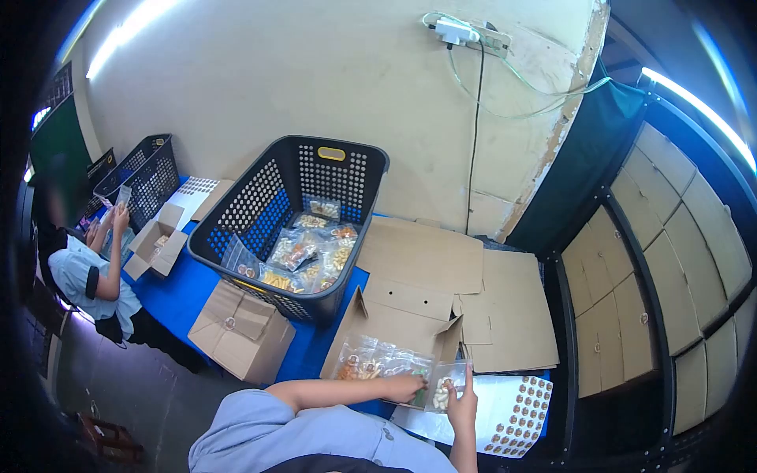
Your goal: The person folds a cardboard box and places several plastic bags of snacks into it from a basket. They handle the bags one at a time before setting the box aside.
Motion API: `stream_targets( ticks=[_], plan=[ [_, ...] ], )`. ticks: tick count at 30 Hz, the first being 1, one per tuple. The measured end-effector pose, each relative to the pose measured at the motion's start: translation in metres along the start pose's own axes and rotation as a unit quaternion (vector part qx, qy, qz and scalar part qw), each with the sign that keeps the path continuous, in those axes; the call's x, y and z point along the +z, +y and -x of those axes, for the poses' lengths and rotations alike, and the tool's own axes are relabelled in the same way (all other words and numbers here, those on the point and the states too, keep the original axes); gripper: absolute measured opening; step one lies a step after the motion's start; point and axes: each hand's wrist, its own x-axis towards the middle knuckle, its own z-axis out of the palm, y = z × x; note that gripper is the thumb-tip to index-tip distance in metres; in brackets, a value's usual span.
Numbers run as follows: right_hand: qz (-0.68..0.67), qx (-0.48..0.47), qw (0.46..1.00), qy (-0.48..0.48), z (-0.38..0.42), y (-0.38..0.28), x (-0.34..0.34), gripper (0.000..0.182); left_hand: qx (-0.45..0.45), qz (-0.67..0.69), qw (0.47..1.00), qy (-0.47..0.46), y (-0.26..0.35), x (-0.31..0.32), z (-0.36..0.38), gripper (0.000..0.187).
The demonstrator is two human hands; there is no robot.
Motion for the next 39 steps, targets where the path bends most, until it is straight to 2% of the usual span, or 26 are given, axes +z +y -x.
stream_targets(
  ticks=[1, 2, 3, 5, 7, 8, 10, 13, 16, 17, 20, 22, 23, 25, 27, 29, 31, 32, 34, 35, 37, 39],
  plan=[
    [0.044, 0.011, 0.999, -0.003, 0.001, -0.001, -0.003, 0.055, 0.004, -0.001, 1.0, 0.0, 0.002, 0.006, -0.004, 0.042],
    [0.036, -0.121, 0.991, 0.051, -0.006, 0.03, 0.004, 0.045, 0.013, -0.066, 0.998, -0.005, 0.002, 0.013, -0.006, 0.043],
    [0.036, -0.119, 0.991, 0.052, -0.006, 0.028, 0.0, 0.045, 0.022, -0.131, 0.991, -0.011, 0.004, 0.014, -0.007, 0.045],
    [0.03, -0.079, 0.996, 0.028, -0.004, 0.023, -0.005, 0.038, 0.024, -0.161, 0.986, -0.046, 0.001, 0.013, -0.009, 0.044],
    [0.033, -0.077, 0.996, 0.032, -0.004, 0.021, -0.004, 0.039, 0.089, -0.23, 0.969, 0.031, -0.013, 0.021, -0.016, 0.041],
    [0.035, -0.084, 0.996, 0.022, -0.005, 0.023, -0.002, 0.04, 0.089, -0.23, 0.969, 0.029, -0.017, 0.023, -0.02, 0.041],
    [0.037, -0.091, 0.995, 0.009, -0.005, 0.025, 0.004, 0.041, 0.148, -0.27, 0.948, 0.082, -0.021, 0.025, -0.023, 0.034],
    [0.04, -0.074, 0.996, 0.004, -0.01, 0.024, 0.011, 0.043, 0.135, -0.331, 0.928, 0.109, -0.021, 0.021, -0.029, 0.028],
    [0.105, -0.045, 0.993, 0.011, -0.007, 0.006, 0.012, 0.045, 0.106, -0.313, 0.94, 0.085, -0.009, 0.007, -0.018, 0.025],
    [0.147, -0.063, 0.987, 0.012, -0.008, 0.005, 0.014, 0.046, 0.104, -0.317, 0.938, 0.092, -0.007, -0.002, -0.014, 0.025],
    [0.146, -0.074, 0.986, 0.011, -0.016, 0.019, 0.029, 0.042, 0.094, -0.314, 0.94, 0.096, 0.0, -0.008, 0.0, 0.021],
    [0.136, -0.075, 0.985, -0.07, -0.03, 0.037, 0.042, 0.041, 0.069, -0.303, 0.942, 0.127, 0.004, -0.018, 0.012, 0.021],
    [0.133, -0.07, 0.986, -0.071, -0.032, 0.042, 0.047, 0.041, 0.07, -0.302, 0.943, 0.121, 0.006, -0.019, 0.018, 0.021],
    [0.219, -0.151, 0.962, -0.054, -0.034, 0.042, 0.054, 0.044, 0.07, -0.242, 0.953, 0.17, 0.006, -0.015, 0.026, 0.021],
    [0.228, -0.169, 0.959, -0.018, -0.03, 0.04, 0.064, 0.048, 0.071, -0.241, 0.95, 0.185, 0.007, -0.009, 0.031, 0.022],
    [0.268, -0.248, 0.93, 0.034, -0.025, 0.025, 0.066, 0.048, 0.072, -0.239, 0.947, 0.202, 0.006, -0.005, 0.03, 0.023],
    [0.268, -0.251, 0.93, 0.004, -0.027, 0.031, 0.068, 0.046, 0.041, -0.242, 0.961, 0.129, 0.004, -0.003, 0.022, 0.026],
    [0.263, -0.251, 0.931, -0.024, -0.023, 0.032, 0.069, 0.045, 0.05, -0.241, 0.962, 0.122, 0.005, -0.003, 0.022, 0.026],
    [0.241, -0.221, 0.945, -0.009, -0.014, 0.035, 0.072, 0.043, 0.044, -0.199, 0.965, 0.164, 0.005, -0.005, 0.022, 0.026],
    [0.22, -0.206, 0.953, 0.002, -0.011, 0.033, 0.073, 0.041, 0.063, -0.2, 0.966, 0.15, 0.005, -0.006, 0.022, 0.026],
    [0.183, -0.161, 0.97, -0.024, -0.003, 0.029, 0.071, 0.034, 0.019, -0.164, 0.979, 0.122, 0.007, -0.009, 0.02, 0.026],
    [0.131, -0.074, 0.984, -0.095, -0.008, 0.041, 0.072, 0.042, 0.051, -0.177, 0.976, 0.112, 0.01, -0.013, 0.021, 0.027]
  ],
)
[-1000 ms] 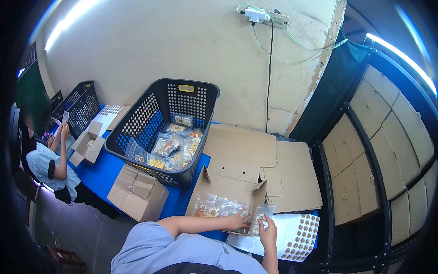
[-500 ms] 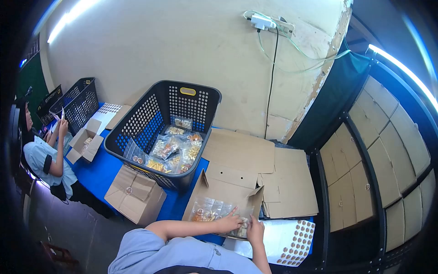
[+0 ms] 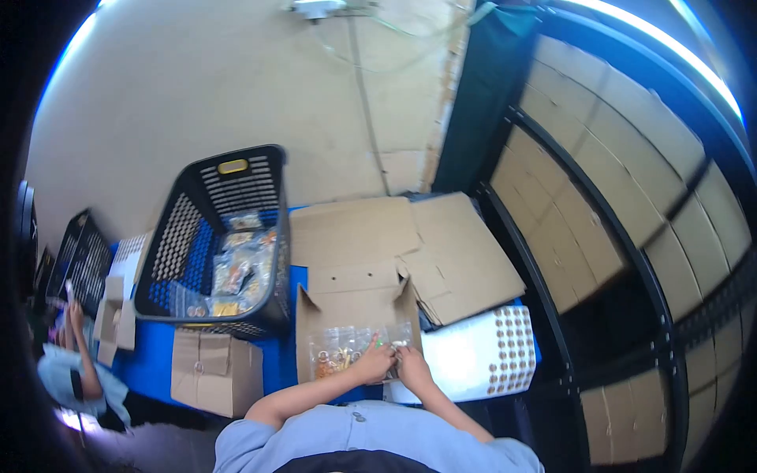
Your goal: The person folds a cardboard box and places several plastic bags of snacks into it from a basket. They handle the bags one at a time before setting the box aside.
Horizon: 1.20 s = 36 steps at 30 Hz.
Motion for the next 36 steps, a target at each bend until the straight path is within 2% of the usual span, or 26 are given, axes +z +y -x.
stream_targets(
  ticks=[2, 4, 6, 8, 10, 11, 12, 13, 14, 15, 16, 18, 19, 20, 21, 22, 25, 27, 29, 31, 32, 34, 35, 36],
  plan=[
    [0.009, 0.011, 1.0, 0.001, 0.002, 0.01, 0.01, 0.044, 0.009, -0.042, 0.998, -0.039, 0.002, -0.005, -0.001, 0.027],
    [0.022, 0.0, 1.0, -0.007, -0.004, 0.022, 0.017, 0.047, 0.029, -0.044, 0.998, -0.033, 0.0, -0.008, -0.003, 0.028],
    [0.016, 0.036, 0.995, -0.096, -0.013, 0.023, 0.02, 0.048, -0.013, 0.012, 1.0, -0.022, -0.003, -0.012, -0.003, 0.032],
    [0.009, 0.06, 0.993, -0.102, -0.015, 0.016, 0.017, 0.048, -0.025, 0.006, 0.999, -0.034, -0.012, -0.004, -0.001, 0.036],
    [0.024, 0.043, 0.998, -0.032, -0.013, 0.016, 0.019, 0.047, -0.091, 0.013, 0.995, 0.033, -0.014, -0.002, 0.007, 0.044],
    [0.005, 0.037, 0.999, 0.005, -0.012, 0.015, 0.021, 0.045, -0.093, 0.012, 0.995, 0.026, -0.015, -0.001, 0.012, 0.044],
    [0.0, 0.038, 0.999, 0.001, -0.012, 0.018, 0.025, 0.045, -0.099, 0.017, 0.995, -0.019, -0.017, 0.001, 0.016, 0.051],
    [0.014, 0.007, 1.0, 0.015, -0.015, 0.023, 0.028, 0.042, -0.105, 0.022, 0.992, -0.063, -0.019, 0.004, 0.02, 0.058],
    [0.029, -0.024, 0.999, 0.03, -0.016, 0.027, 0.032, 0.04, -0.107, 0.022, 0.992, -0.066, -0.022, 0.011, 0.025, 0.058],
    [0.065, -0.044, 0.997, 0.017, -0.017, 0.024, 0.03, 0.032, -0.101, 0.038, 0.993, -0.052, -0.024, 0.015, 0.027, 0.064],
    [0.066, -0.044, 0.997, 0.016, -0.017, 0.022, 0.027, 0.032, -0.095, 0.054, 0.993, -0.036, -0.026, 0.02, 0.028, 0.07],
    [0.083, -0.021, 0.993, -0.085, -0.018, 0.015, 0.021, 0.03, -0.108, 0.046, 0.993, -0.015, -0.024, 0.021, 0.033, 0.072],
    [0.082, -0.021, 0.993, -0.086, -0.019, 0.017, 0.025, 0.03, -0.122, 0.036, 0.992, 0.004, -0.023, 0.017, 0.036, 0.075],
    [0.056, -0.039, 0.997, -0.033, -0.021, 0.019, 0.031, 0.03, -0.123, 0.036, 0.992, 0.002, -0.025, 0.015, 0.037, 0.075],
    [0.03, -0.057, 0.998, 0.019, -0.02, 0.018, 0.035, 0.031, -0.135, 0.041, 0.989, -0.051, -0.029, 0.015, 0.038, 0.074],
    [0.028, -0.058, 0.998, 0.017, -0.021, 0.017, 0.037, 0.031, -0.148, 0.044, 0.982, -0.104, -0.032, 0.014, 0.039, 0.073],
    [0.049, -0.089, 0.995, -0.012, -0.026, 0.013, 0.034, 0.037, -0.124, 0.046, 0.986, -0.097, -0.037, 0.011, 0.044, 0.08],
    [0.027, -0.115, 0.992, -0.051, -0.028, 0.006, 0.03, 0.048, -0.145, 0.046, 0.986, -0.07, -0.04, 0.005, 0.049, 0.083],
    [0.044, -0.137, 0.988, -0.061, -0.031, -0.003, 0.026, 0.05, -0.163, 0.045, 0.985, -0.046, -0.043, -0.003, 0.053, 0.086],
    [0.059, -0.156, 0.983, -0.072, -0.031, -0.006, 0.03, 0.053, -0.207, 0.085, 0.963, -0.149, -0.045, -0.017, 0.056, 0.088],
    [0.063, -0.158, 0.982, -0.087, -0.035, -0.006, 0.034, 0.055, -0.21, 0.085, 0.962, -0.149, -0.046, -0.015, 0.058, 0.088],
    [0.066, -0.164, 0.979, -0.103, -0.04, -0.006, 0.044, 0.056, -0.204, 0.193, 0.952, -0.123, -0.054, -0.006, 0.063, 0.084],
    [0.077, -0.159, 0.977, -0.122, -0.042, -0.007, 0.049, 0.058, -0.207, 0.192, 0.952, -0.12, -0.056, -0.002, 0.067, 0.084],
    [0.089, -0.154, 0.974, -0.14, -0.042, -0.01, 0.051, 0.059, -0.234, 0.153, 0.958, -0.067, -0.057, 0.0, 0.071, 0.083]
  ],
)
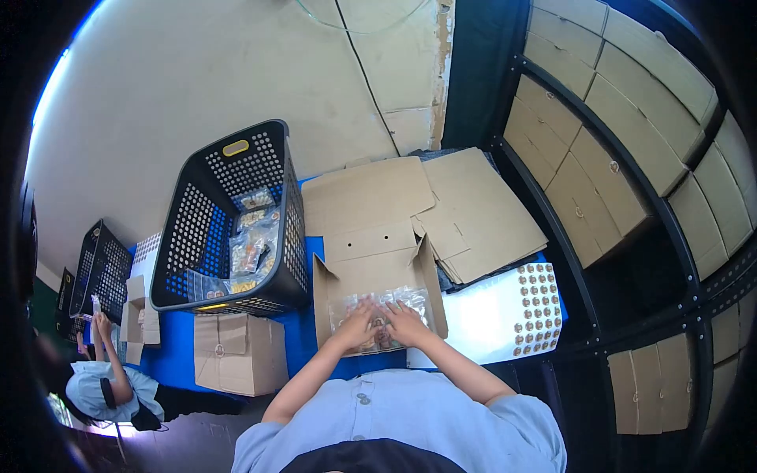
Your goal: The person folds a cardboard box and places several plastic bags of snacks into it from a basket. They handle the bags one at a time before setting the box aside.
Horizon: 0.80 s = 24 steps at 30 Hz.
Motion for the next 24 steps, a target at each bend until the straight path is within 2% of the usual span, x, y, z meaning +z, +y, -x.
stream_targets(
  ticks=[1, 2, 4, 5, 7, 8, 10, 12, 14, 16, 17, 18, 19, 20, 21, 23, 24],
  plan=[
    [0.0, -0.003, 1.0, -0.001, -0.002, -0.002, 0.001, 0.059, -0.018, -0.024, 0.998, 0.063, -0.004, 0.002, 0.003, 0.082],
    [0.006, -0.009, 1.0, 0.006, -0.002, -0.004, 0.003, 0.061, -0.021, -0.024, 0.997, 0.064, -0.008, 0.003, 0.005, 0.082],
    [0.012, -0.018, 1.0, 0.01, -0.002, -0.01, 0.003, 0.062, -0.097, 0.031, 0.994, -0.029, -0.011, 0.002, 0.011, 0.078],
    [0.019, -0.031, 0.999, 0.003, -0.001, -0.013, 0.002, 0.06, -0.1, 0.032, 0.994, -0.028, -0.012, 0.003, 0.014, 0.078],
    [0.027, -0.048, 0.998, -0.006, -0.004, -0.015, 0.005, 0.058, -0.077, 0.087, 0.991, 0.068, -0.015, 0.006, 0.021, 0.074],
    [0.035, -0.046, 0.998, -0.038, -0.006, -0.015, 0.007, 0.055, -0.079, 0.088, 0.99, 0.071, -0.016, 0.007, 0.023, 0.074],
    [0.048, -0.047, 0.995, -0.074, -0.008, -0.016, 0.006, 0.052, -0.174, 0.059, 0.983, 0.022, -0.015, 0.006, 0.027, 0.071],
    [0.047, -0.024, 0.99, -0.134, -0.01, -0.019, 0.005, 0.048, -0.172, 0.072, 0.982, 0.034, -0.007, -0.001, 0.036, 0.069],
    [0.04, -0.036, 0.99, -0.132, -0.013, -0.013, 0.007, 0.046, -0.173, 0.084, 0.98, 0.05, -0.001, -0.014, 0.046, 0.066],
    [-0.035, -0.019, 0.999, -0.029, -0.016, -0.012, 0.005, 0.046, -0.058, 0.109, 0.985, 0.122, 0.006, -0.031, 0.061, 0.062],
    [-0.02, -0.034, 0.999, 0.033, -0.019, -0.01, 0.002, 0.05, -0.022, 0.134, 0.974, 0.182, 0.014, -0.041, 0.07, 0.05],
    [-0.029, -0.01, 0.994, 0.102, -0.02, -0.018, -0.008, 0.052, -0.032, 0.136, 0.972, 0.19, 0.028, -0.069, 0.088, 0.05],
    [-0.041, 0.015, 0.984, 0.17, -0.025, -0.027, -0.02, 0.054, -0.001, 0.132, 0.973, 0.189, 0.044, -0.103, 0.106, 0.04],
    [-0.06, 0.021, 0.977, 0.206, -0.034, -0.024, -0.025, 0.055, 0.032, 0.127, 0.974, 0.187, 0.057, -0.133, 0.123, 0.032],
    [-0.079, 0.027, 0.967, 0.24, -0.044, -0.02, -0.033, 0.057, 0.025, 0.128, 0.973, 0.191, 0.065, -0.156, 0.14, 0.032],
    [-0.066, 0.014, 0.949, 0.308, -0.066, -0.021, -0.05, 0.055, 0.035, 0.194, 0.918, 0.345, 0.068, -0.2, 0.178, 0.02],
    [-0.068, 0.008, 0.95, 0.306, -0.077, -0.033, -0.063, 0.055, 0.039, 0.223, 0.88, 0.417, 0.066, -0.22, 0.197, 0.019]
  ],
)
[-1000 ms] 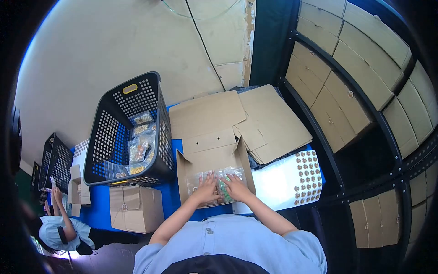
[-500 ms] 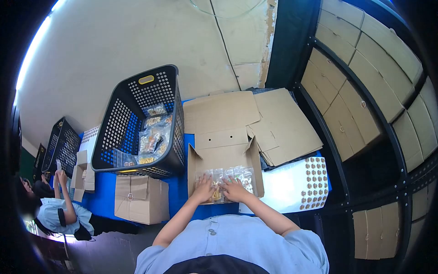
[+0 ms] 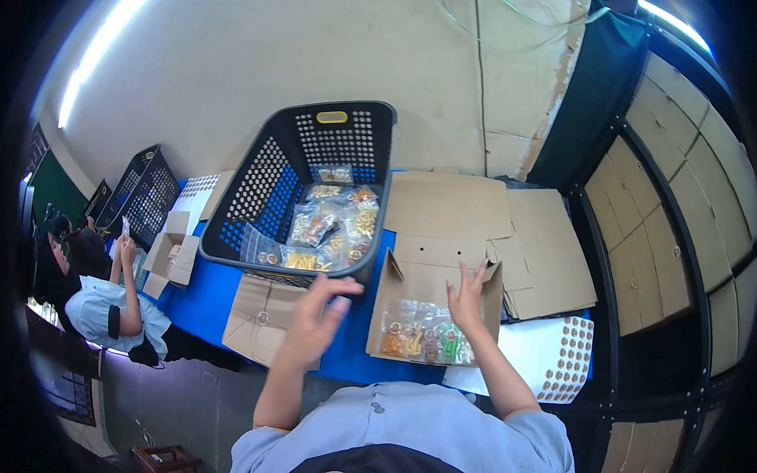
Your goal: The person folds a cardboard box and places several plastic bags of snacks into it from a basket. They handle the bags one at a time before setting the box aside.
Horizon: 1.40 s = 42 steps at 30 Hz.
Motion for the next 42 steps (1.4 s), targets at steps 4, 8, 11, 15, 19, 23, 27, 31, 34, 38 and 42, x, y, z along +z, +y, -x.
stream_targets(
  ticks=[4, 8, 11, 15, 19, 23, 27, 31, 34, 38, 42],
  plan=[
    [0.0, -0.046, 0.995, 0.086, -0.062, -0.078, -0.027, 0.057, -0.024, -0.081, 0.979, 0.188, -0.009, -0.092, -0.013, 0.019],
    [0.021, -0.211, 0.961, 0.175, -0.115, -0.183, -0.022, 0.051, -0.081, -0.269, 0.928, 0.244, -0.059, -0.171, -0.041, 0.022],
    [0.028, -0.317, 0.939, 0.133, -0.153, -0.261, -0.014, 0.044, -0.155, -0.377, 0.87, 0.278, -0.121, -0.219, -0.053, 0.026],
    [0.029, -0.458, 0.888, 0.034, -0.203, -0.319, 0.041, 0.032, -0.223, -0.411, 0.845, 0.259, -0.196, -0.247, -0.046, 0.051],
    [0.108, -0.611, 0.782, -0.055, -0.232, -0.337, 0.13, 0.035, -0.256, -0.426, 0.834, 0.239, -0.187, -0.244, -0.049, 0.084],
    [0.224, -0.678, 0.69, -0.121, -0.244, -0.323, 0.228, 0.032, -0.295, -0.436, 0.826, 0.2, -0.178, -0.245, -0.053, 0.093],
    [0.331, -0.629, 0.645, -0.28, -0.247, -0.289, 0.324, 0.019, -0.247, -0.54, 0.785, 0.178, -0.177, -0.243, -0.057, 0.092],
    [0.369, -0.601, 0.617, -0.348, -0.234, -0.251, 0.388, 0.034, -0.245, -0.577, 0.765, 0.15, -0.188, -0.242, -0.056, 0.091],
    [0.314, -0.61, 0.632, -0.36, -0.23, -0.241, 0.401, 0.049, -0.281, -0.537, 0.786, 0.121, -0.179, -0.244, -0.059, 0.088],
    [0.329, -0.565, 0.639, -0.404, -0.23, -0.231, 0.392, 0.048, -0.301, -0.498, 0.802, 0.134, -0.178, -0.242, -0.059, 0.076],
    [0.422, -0.578, 0.601, -0.356, -0.264, -0.226, 0.393, 0.017, -0.292, -0.479, 0.813, 0.153, -0.181, -0.241, -0.055, 0.078]
  ],
)
